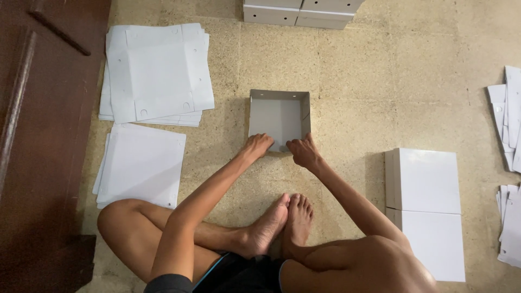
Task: The person sits on the floor and assembles a white cardboard box by folding and taping the flaps. They handle flat cardboard pieces, fold them into shape, and secure the edges with tape to form a finished box.
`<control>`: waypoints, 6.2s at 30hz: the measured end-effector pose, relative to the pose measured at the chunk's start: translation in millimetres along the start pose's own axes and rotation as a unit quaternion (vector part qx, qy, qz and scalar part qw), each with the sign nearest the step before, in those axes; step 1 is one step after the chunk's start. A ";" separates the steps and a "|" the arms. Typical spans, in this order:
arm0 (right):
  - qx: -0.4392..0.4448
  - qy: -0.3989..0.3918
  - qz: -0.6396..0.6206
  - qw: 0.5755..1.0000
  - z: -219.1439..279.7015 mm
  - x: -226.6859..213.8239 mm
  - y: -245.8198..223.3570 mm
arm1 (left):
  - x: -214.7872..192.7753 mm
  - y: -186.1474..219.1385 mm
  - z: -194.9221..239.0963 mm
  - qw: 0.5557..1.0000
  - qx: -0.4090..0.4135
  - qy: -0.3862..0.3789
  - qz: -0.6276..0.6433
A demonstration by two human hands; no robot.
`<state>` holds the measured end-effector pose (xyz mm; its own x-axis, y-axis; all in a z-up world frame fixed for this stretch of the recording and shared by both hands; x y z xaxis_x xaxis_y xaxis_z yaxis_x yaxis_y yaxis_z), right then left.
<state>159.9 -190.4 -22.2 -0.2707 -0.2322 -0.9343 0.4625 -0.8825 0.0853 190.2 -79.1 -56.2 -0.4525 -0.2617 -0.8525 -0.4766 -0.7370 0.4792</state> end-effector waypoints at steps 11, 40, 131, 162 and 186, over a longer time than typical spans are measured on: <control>0.010 -0.001 -0.020 1.000 -27.5 28.4 17.2 | 23.8 -33.0 -19.3 0.998 0.005 0.034 0.056; 0.109 0.261 0.064 0.957 11.9 -59.9 -19.0 | -37.0 66.9 57.9 0.949 -0.035 0.208 -0.235; 0.263 -0.024 -0.544 0.796 99.7 53.6 27.3 | -15.0 -4.6 138.9 0.901 -0.300 0.050 0.311; 0.282 -0.038 -0.394 0.874 83.7 73.8 29.4 | 6.9 -13.1 125.3 0.910 -0.303 -0.016 0.282; 0.219 -0.053 -0.391 0.893 75.9 96.0 30.9 | -12.0 1.4 131.7 0.915 -0.291 -0.002 0.281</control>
<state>84.2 -271.0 -83.0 -0.4552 0.5074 -0.7317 -0.2698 -0.8617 -0.4297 95.7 5.1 -17.8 -0.5054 -0.7003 -0.5042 0.3131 -0.6933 0.6491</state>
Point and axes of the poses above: each hand's wrist, its own z-axis away from the middle knuckle, its own x-axis out of the palm, y = z × x, the point moved 9 cm from there along -z, towards the middle knuckle, and after that the axes turned 1 degree about y, right-handed, at the moved point
